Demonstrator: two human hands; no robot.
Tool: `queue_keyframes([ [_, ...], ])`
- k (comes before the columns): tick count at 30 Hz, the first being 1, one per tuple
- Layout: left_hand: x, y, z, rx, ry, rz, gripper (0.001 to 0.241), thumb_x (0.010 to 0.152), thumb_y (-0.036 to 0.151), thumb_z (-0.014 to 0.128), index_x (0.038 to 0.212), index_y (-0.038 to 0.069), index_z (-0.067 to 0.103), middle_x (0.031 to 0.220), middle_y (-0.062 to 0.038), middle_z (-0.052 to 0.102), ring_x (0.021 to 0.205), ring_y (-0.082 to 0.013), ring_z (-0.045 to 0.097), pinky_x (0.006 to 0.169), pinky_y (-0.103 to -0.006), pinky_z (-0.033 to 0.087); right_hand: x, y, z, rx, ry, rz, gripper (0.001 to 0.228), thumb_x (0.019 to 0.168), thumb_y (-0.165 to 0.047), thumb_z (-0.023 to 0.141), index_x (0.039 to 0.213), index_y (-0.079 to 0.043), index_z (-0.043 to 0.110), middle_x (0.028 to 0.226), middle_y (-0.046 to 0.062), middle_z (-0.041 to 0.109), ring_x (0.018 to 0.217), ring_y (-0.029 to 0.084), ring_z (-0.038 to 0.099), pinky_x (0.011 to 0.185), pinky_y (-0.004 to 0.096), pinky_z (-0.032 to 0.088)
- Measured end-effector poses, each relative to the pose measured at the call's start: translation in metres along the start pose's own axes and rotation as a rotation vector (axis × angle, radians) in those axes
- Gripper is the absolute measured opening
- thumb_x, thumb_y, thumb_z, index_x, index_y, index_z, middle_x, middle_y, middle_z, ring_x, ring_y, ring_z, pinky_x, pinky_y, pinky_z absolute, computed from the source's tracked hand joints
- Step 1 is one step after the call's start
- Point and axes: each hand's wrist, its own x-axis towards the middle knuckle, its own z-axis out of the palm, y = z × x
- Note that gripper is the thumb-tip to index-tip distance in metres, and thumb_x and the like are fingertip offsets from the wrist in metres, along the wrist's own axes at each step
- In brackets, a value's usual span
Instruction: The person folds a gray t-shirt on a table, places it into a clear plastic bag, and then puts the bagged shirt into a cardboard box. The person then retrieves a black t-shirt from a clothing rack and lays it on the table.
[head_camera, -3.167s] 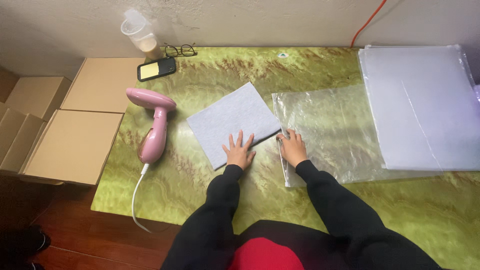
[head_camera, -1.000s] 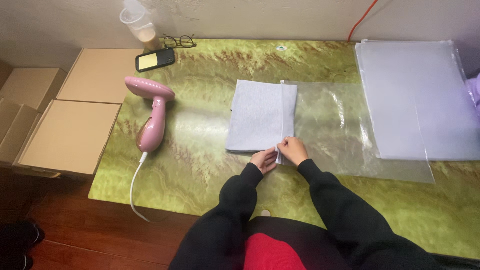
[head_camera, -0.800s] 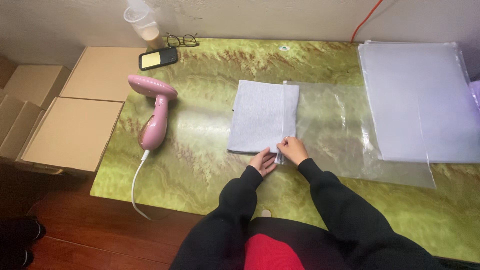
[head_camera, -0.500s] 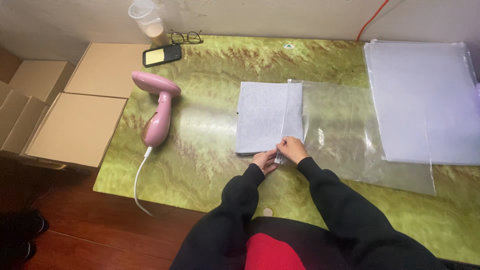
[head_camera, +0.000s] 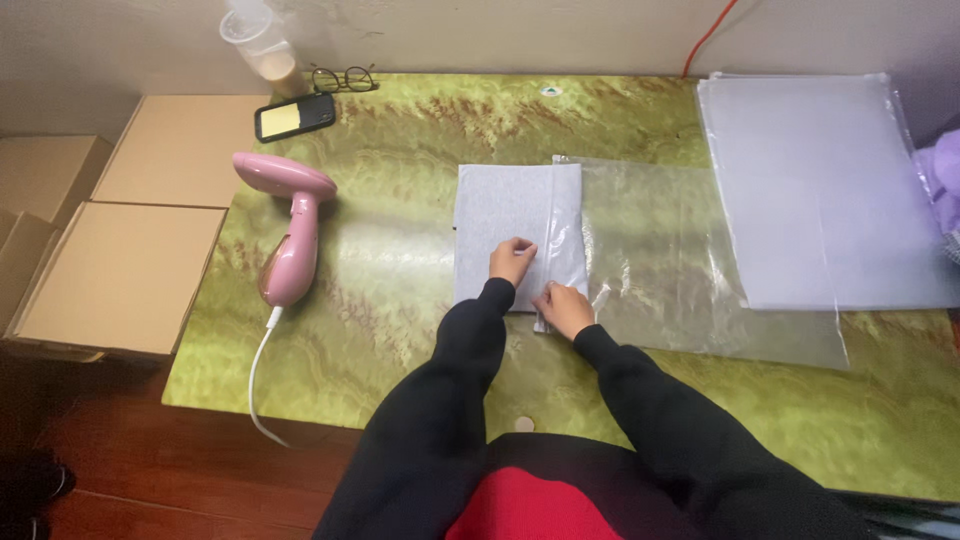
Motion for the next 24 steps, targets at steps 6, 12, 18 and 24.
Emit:
queue_keyframes([
  [6, 0.011, 0.058, 0.017, 0.47, 0.041, 0.236, 0.032, 0.073, 0.032, 0.066, 0.088, 0.006, 0.055, 0.102, -0.01, 0.046, 0.102, -0.03, 0.051, 0.083, -0.0382, 0.047, -0.018, -0.01, -0.001, -0.074, 0.02, 0.026, 0.049, 0.083, -0.02, 0.046, 0.123, 0.005, 0.035, 0.102, 0.024, 0.059, 0.093, 0.039, 0.059, 0.078, 0.05, 0.047],
  [12, 0.037, 0.044, 0.026, 0.494, 0.042, 0.088, 0.025, 0.071, 0.034, 0.068, 0.073, 0.013, 0.054, 0.101, -0.003, 0.039, 0.104, -0.0257, 0.041, 0.087, -0.0358, 0.036, -0.021, -0.009, -0.002, -0.052, 0.04, -0.007, 0.025, 0.084, -0.027, 0.051, 0.097, -0.008, 0.042, 0.092, 0.014, 0.061, 0.088, 0.037, 0.06, 0.074, 0.048, 0.048],
  [18, 0.045, 0.035, 0.004, 0.515, -0.02, 0.161, 0.023, 0.07, 0.033, 0.065, 0.071, 0.01, 0.062, 0.101, -0.007, 0.046, 0.102, -0.0299, 0.046, 0.085, -0.0412, 0.041, -0.017, -0.01, 0.002, -0.053, 0.03, 0.079, 0.026, 0.085, -0.03, 0.05, 0.096, -0.011, 0.038, 0.089, 0.015, 0.061, 0.087, 0.037, 0.061, 0.075, 0.05, 0.047],
  [24, 0.04, 0.0, -0.034, 0.389, 0.054, 0.026, 0.026, 0.067, 0.038, 0.067, 0.067, 0.012, 0.061, 0.097, -0.006, 0.048, 0.1, -0.0276, 0.048, 0.082, -0.041, 0.043, -0.014, 0.002, 0.015, -0.17, 0.169, -0.101, 0.042, 0.084, -0.024, 0.051, 0.12, -0.01, 0.035, 0.092, 0.013, 0.054, 0.09, 0.036, 0.058, 0.073, 0.048, 0.049],
])
